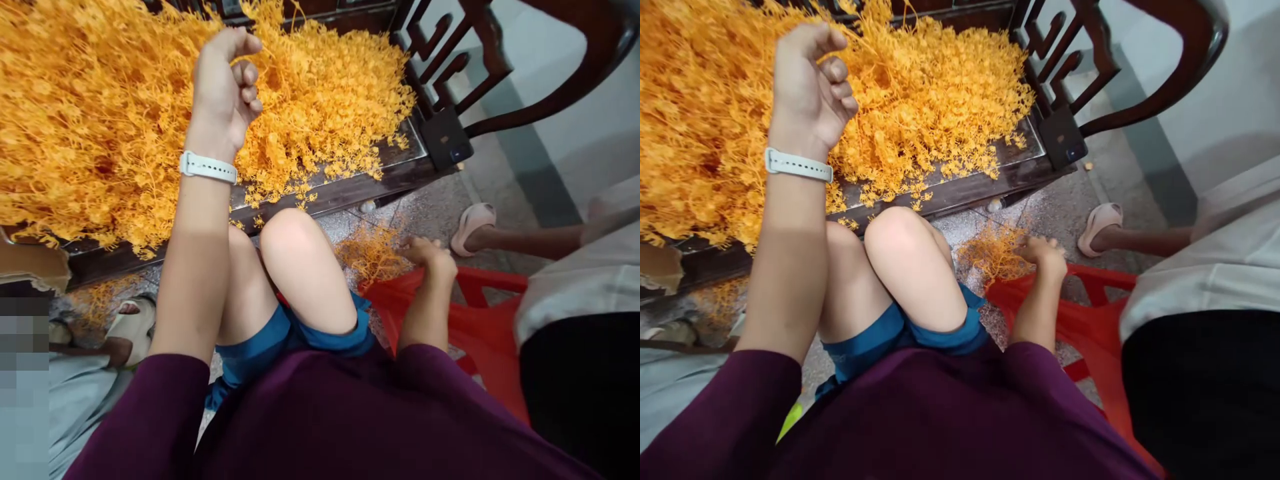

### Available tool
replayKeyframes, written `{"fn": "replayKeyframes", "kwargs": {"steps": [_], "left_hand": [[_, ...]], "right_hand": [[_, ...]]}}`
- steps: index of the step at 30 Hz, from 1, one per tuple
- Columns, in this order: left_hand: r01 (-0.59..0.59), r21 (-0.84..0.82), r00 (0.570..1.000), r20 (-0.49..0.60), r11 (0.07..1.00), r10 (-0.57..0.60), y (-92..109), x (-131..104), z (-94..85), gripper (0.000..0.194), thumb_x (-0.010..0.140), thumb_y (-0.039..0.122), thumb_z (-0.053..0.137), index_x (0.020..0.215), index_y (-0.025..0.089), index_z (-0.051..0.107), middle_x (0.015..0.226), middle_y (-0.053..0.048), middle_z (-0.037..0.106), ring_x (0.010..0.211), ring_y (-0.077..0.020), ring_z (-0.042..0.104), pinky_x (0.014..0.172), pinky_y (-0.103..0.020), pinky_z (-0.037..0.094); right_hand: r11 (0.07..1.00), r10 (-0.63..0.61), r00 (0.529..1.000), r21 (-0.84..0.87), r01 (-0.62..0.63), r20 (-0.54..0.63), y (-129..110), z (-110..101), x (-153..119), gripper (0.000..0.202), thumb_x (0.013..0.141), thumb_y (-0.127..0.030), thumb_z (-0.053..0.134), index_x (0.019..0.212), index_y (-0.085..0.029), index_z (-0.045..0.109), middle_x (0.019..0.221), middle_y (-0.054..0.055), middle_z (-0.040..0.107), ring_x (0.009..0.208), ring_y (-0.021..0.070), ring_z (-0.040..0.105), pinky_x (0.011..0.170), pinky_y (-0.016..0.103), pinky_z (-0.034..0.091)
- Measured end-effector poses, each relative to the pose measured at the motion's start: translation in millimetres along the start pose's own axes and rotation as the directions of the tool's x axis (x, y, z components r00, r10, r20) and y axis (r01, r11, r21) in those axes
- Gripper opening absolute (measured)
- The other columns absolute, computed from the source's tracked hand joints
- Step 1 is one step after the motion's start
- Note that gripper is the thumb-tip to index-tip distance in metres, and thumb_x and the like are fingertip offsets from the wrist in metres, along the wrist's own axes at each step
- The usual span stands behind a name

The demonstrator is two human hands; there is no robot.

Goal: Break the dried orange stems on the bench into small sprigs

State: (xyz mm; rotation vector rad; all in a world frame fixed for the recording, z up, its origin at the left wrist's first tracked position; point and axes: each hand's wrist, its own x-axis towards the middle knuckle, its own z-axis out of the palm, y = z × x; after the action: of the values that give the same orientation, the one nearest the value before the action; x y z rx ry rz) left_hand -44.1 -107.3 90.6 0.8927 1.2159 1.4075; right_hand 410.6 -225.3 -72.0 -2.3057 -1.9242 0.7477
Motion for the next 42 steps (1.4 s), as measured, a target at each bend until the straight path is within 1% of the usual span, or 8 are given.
{"fn": "replayKeyframes", "kwargs": {"steps": [4,9,13,19,24,33,38,42], "left_hand": [[-0.055,0.229,0.997,-0.039,0.972,0.066,-9.6,3.1,4.9,0.025,0.096,0.027,0.047,0.075,0.030,0.060,0.067,-0.002,0.046,0.057,-0.0165,0.029,0.056,-0.037,0.027],[-0.415,0.654,0.882,0.119,0.633,0.456,-28.0,13.1,3.1,0.021,0.085,0.015,0.058,0.068,0.024,0.064,0.062,0.001,0.053,0.058,-0.0147,0.047,0.063,-0.035,0.034],[-0.458,0.800,0.882,0.353,0.387,0.313,-40.9,14.2,-4.7,0.010,0.083,0.025,0.071,0.074,0.028,0.069,0.064,-0.001,0.058,0.068,-0.0231,0.057,0.077,-0.042,0.043],[-0.321,0.729,0.938,0.159,0.605,0.307,-54.4,16.3,-22.8,0.029,0.062,0.027,0.087,0.078,0.033,0.063,0.073,-0.007,0.060,0.106,-0.0386,0.060,0.096,-0.050,0.047],[-0.276,0.751,0.952,0.129,0.599,0.277,-58.1,25.2,-36.5,0.031,0.065,0.037,0.084,0.074,0.030,0.056,0.083,-0.010,0.063,0.110,-0.0383,0.059,0.096,-0.048,0.046],[-0.242,0.546,0.937,-0.083,0.802,0.340,-38.8,22.4,-34.1,0.024,0.075,0.036,0.077,0.078,0.034,0.053,0.081,-0.010,0.063,0.124,-0.0375,0.056,0.097,-0.048,0.048],[-0.225,0.563,0.931,-0.117,0.796,0.346,-44.1,29.0,-32.1,0.028,0.070,0.031,0.080,0.072,0.033,0.052,0.078,-0.011,0.061,0.115,-0.0406,0.058,0.094,-0.050,0.045],[-0.229,0.561,0.905,-0.178,0.796,0.386,-40.3,30.1,-30.1,0.023,0.072,0.034,0.077,0.071,0.035,0.054,0.078,-0.011,0.065,0.113,-0.0423,0.059,0.091,-0.051,0.045]], "right_hand": [[0.990,0.099,0.995,-0.099,-0.098,0.001,0.7,19.8,1.7,0.046,0.090,-0.043,0.064,0.126,-0.014,0.070,0.142,0.034,0.061,0.135,0.0506,0.054,0.106,0.072,0.039],[0.901,-0.407,0.913,0.163,0.401,0.004,-68.0,7.4,6.1,0.023,0.095,-0.033,0.055,0.097,-0.019,0.073,0.097,0.011,0.078,0.088,0.0265,0.070,0.085,0.040,0.052],[0.695,-0.602,0.785,0.387,0.606,-0.148,-155.4,6.3,15.5,0.027,0.099,-0.046,0.061,0.095,-0.021,0.070,0.091,0.006,0.075,0.081,0.0216,0.065,0.075,0.035,0.048],[0.711,-0.702,0.711,0.077,0.699,0.037,-242.3,58.5,45.2,0.030,0.094,-0.048,0.074,0.102,-0.020,0.068,0.097,0.011,0.077,0.091,0.0270,0.066,0.075,0.035,0.045],[0.753,-0.641,0.767,-0.200,0.627,-0.008,-263.1,79.3,69.1,0.038,0.111,-0.043,0.041,0.121,-0.017,0.067,0.128,0.021,0.073,0.123,0.0357,0.059,0.088,0.040,0.050],[0.835,-0.446,0.895,-0.365,0.411,-0.013,-283.4,23.0,133.6,0.051,0.111,-0.033,0.037,0.133,-0.002,0.071,0.128,0.034,0.071,0.121,0.0401,0.068,0.093,0.044,0.052],[0.746,-0.501,0.844,-0.400,0.532,0.189,-283.6,-16.9,120.5,0.032,0.097,-0.040,0.068,0.108,-0.013,0.082,0.110,0.022,0.080,0.103,0.0377,0.075,0.085,0.044,0.055],[0.736,-0.610,0.792,-0.370,0.568,0.003,-288.0,-33.7,99.7,0.034,0.101,-0.046,0.061,0.106,-0.019,0.080,0.102,0.018,0.080,0.098,0.0376,0.073,0.082,0.048,0.055]]}}
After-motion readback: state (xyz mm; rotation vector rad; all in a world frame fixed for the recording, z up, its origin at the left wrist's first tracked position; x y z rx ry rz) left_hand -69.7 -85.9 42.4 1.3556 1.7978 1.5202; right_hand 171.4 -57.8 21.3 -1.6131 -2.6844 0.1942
